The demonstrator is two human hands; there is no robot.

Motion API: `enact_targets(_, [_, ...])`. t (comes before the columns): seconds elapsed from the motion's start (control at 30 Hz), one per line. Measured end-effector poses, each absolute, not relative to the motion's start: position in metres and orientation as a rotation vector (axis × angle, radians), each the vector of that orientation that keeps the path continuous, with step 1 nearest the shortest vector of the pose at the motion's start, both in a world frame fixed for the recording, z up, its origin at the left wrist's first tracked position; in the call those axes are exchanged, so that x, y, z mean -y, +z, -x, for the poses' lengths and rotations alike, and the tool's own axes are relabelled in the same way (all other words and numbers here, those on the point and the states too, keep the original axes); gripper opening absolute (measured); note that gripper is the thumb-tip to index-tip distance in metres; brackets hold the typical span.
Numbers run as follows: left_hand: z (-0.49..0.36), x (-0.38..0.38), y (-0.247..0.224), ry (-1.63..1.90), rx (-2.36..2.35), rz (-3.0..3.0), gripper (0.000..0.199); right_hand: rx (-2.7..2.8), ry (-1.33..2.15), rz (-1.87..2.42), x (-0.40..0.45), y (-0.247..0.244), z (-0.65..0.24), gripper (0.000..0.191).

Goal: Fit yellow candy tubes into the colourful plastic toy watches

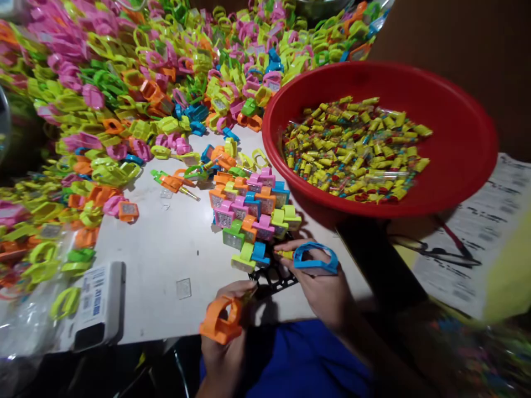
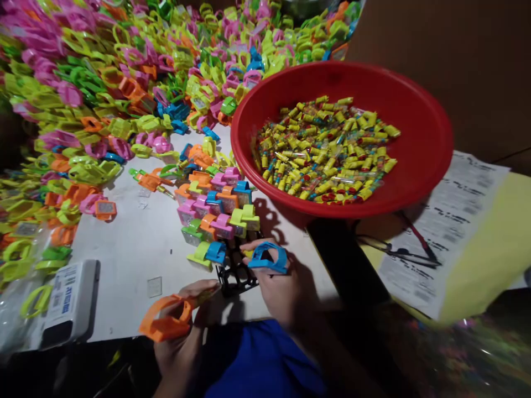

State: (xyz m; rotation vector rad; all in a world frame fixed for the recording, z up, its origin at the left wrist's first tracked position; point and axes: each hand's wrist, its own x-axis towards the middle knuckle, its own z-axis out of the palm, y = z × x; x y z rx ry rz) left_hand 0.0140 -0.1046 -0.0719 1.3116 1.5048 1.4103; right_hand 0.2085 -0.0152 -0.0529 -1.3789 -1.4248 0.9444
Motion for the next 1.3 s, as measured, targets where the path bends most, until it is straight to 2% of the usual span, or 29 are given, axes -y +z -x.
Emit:
enact_targets(0.1, [-0.010, 0.096, -0.069, 1.332, -1.454, -1.376, 0.023, 1.579, 0.831, 1.409, 0.011, -0.059, -0.205, 0.022])
enact_targets(0.3, [-0.002, 0.079, -0.060, 1.200, -1.396, -1.570, 0.033, 1.812, 0.474, 1.399, 0.001, -0.072, -0.204, 0.021])
enact_targets(0.5, [-0.003, 0.077, -0.060, 1.199, -1.409, -1.626, 0.034, 1.962, 0.238, 1.318, 0.002, -0.069, -0.194, 0.027])
enact_targets(0.73, [-0.005, 0.078, -0.060, 1.217, -1.398, -1.527, 0.038, 2.015, 0.136, 1.365, 0.005, -0.064, -0.181, 0.033])
enact_targets(0.93, [-0.005, 0.080, -0.062, 1.252, -1.359, -1.539, 0.040, 1.958, 0.072, 1.298, 0.006, -0.081, -0.185, 0.026])
enact_targets(1.3, [0.003, 0.087, -0.067, 1.192, -1.481, -1.690, 0.038, 1.921, 0.199, 1.310, 0.004, -0.081, -0.188, 0.026])
